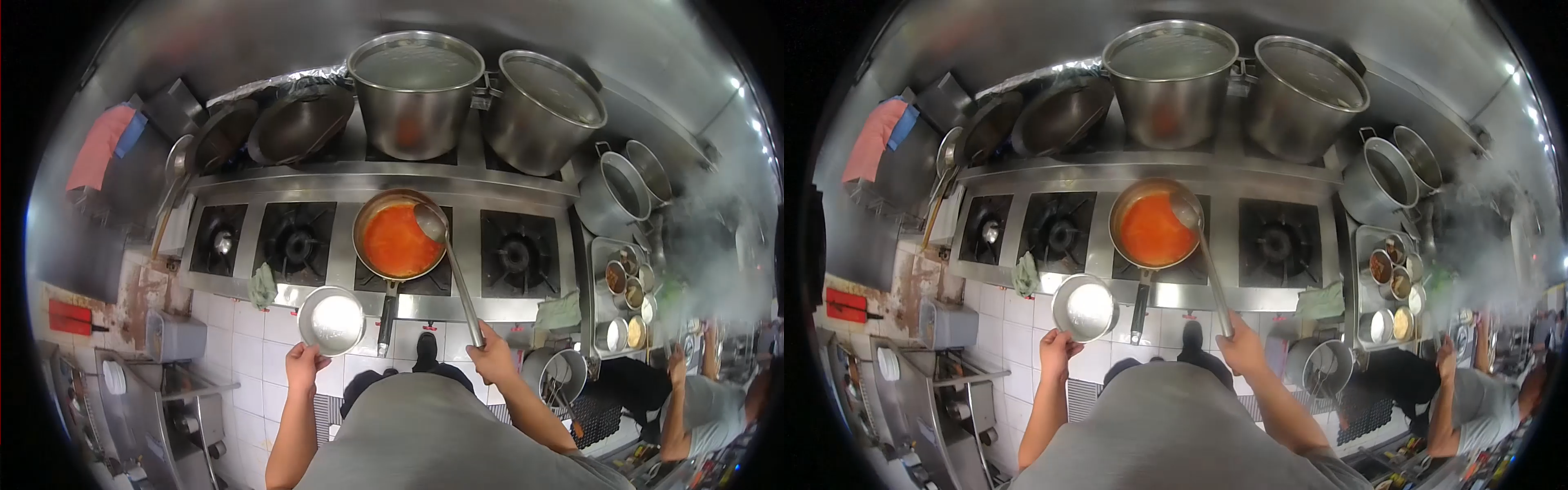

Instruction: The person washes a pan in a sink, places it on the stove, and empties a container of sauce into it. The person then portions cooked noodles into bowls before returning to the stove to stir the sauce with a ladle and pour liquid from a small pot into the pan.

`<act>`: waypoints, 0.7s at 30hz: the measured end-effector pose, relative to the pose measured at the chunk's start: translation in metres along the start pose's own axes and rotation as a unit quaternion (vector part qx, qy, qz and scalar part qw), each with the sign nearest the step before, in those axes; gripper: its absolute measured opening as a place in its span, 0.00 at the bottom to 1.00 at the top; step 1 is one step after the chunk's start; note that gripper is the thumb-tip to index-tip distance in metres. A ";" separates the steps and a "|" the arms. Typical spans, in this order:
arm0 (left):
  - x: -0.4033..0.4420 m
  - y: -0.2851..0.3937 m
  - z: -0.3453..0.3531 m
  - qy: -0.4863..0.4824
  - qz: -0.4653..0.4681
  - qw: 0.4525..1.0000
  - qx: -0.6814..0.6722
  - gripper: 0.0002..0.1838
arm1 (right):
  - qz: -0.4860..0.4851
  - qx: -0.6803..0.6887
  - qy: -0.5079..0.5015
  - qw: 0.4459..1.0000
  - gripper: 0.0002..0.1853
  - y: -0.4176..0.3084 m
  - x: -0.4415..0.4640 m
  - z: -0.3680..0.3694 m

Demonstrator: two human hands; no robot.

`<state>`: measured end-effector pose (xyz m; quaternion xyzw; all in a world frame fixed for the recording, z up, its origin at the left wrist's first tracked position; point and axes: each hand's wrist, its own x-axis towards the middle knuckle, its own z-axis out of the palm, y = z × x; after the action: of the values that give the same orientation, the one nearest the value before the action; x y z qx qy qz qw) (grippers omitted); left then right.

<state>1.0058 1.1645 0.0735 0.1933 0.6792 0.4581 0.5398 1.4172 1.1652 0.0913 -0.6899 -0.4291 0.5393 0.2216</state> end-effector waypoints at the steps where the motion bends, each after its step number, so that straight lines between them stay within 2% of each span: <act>1: -0.006 -0.002 -0.001 0.029 0.000 1.000 -0.010 0.06 | -0.030 -0.062 0.035 0.997 0.37 0.002 0.014 0.001; 2: -0.011 -0.004 -0.001 0.059 0.000 0.998 -0.019 0.06 | -0.062 -0.123 0.069 0.988 0.36 0.005 0.025 0.001; 7: -0.030 -0.021 -0.004 0.113 -0.007 0.993 -0.045 0.05 | -0.034 -0.067 -0.044 0.996 0.36 -0.014 0.053 -0.007; 9: -0.031 -0.024 -0.003 0.113 -0.016 0.992 -0.045 0.05 | 0.010 0.087 -0.144 0.986 0.32 -0.009 0.065 -0.008; 10: -0.030 -0.025 -0.003 0.118 -0.015 0.992 -0.048 0.05 | 0.008 0.085 -0.148 0.985 0.32 -0.008 0.070 -0.007; 12: -0.027 -0.025 -0.001 0.116 -0.008 0.992 -0.049 0.05 | 0.113 0.288 -0.237 0.921 0.28 -0.009 0.073 -0.006; 13: -0.026 -0.023 0.001 0.116 -0.006 0.992 -0.051 0.05 | 0.118 0.344 -0.252 0.897 0.24 -0.011 0.070 -0.006; 14: -0.024 -0.020 0.002 0.121 0.001 0.991 -0.053 0.05 | 0.117 0.343 -0.253 0.897 0.24 -0.014 0.066 -0.006; 16: -0.020 -0.014 0.003 0.124 0.008 0.991 -0.056 0.05 | 0.146 0.411 -0.266 0.860 0.24 -0.021 0.061 -0.007; 17: -0.016 -0.013 0.002 0.119 0.013 0.991 -0.057 0.05 | 0.144 0.410 -0.265 0.861 0.24 -0.022 0.061 -0.007; 19: -0.009 -0.011 0.001 0.110 0.016 0.992 -0.057 0.05 | 0.090 0.312 -0.261 0.909 0.25 -0.023 0.060 -0.006; 21: -0.001 -0.007 0.001 0.095 0.016 0.993 -0.063 0.05 | 0.074 0.277 -0.233 0.929 0.26 -0.027 0.058 -0.004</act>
<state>1.0082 1.1606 0.0679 0.1250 0.6940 0.5251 0.4766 1.4149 1.2279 0.0813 -0.4857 -0.2501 0.7971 0.2572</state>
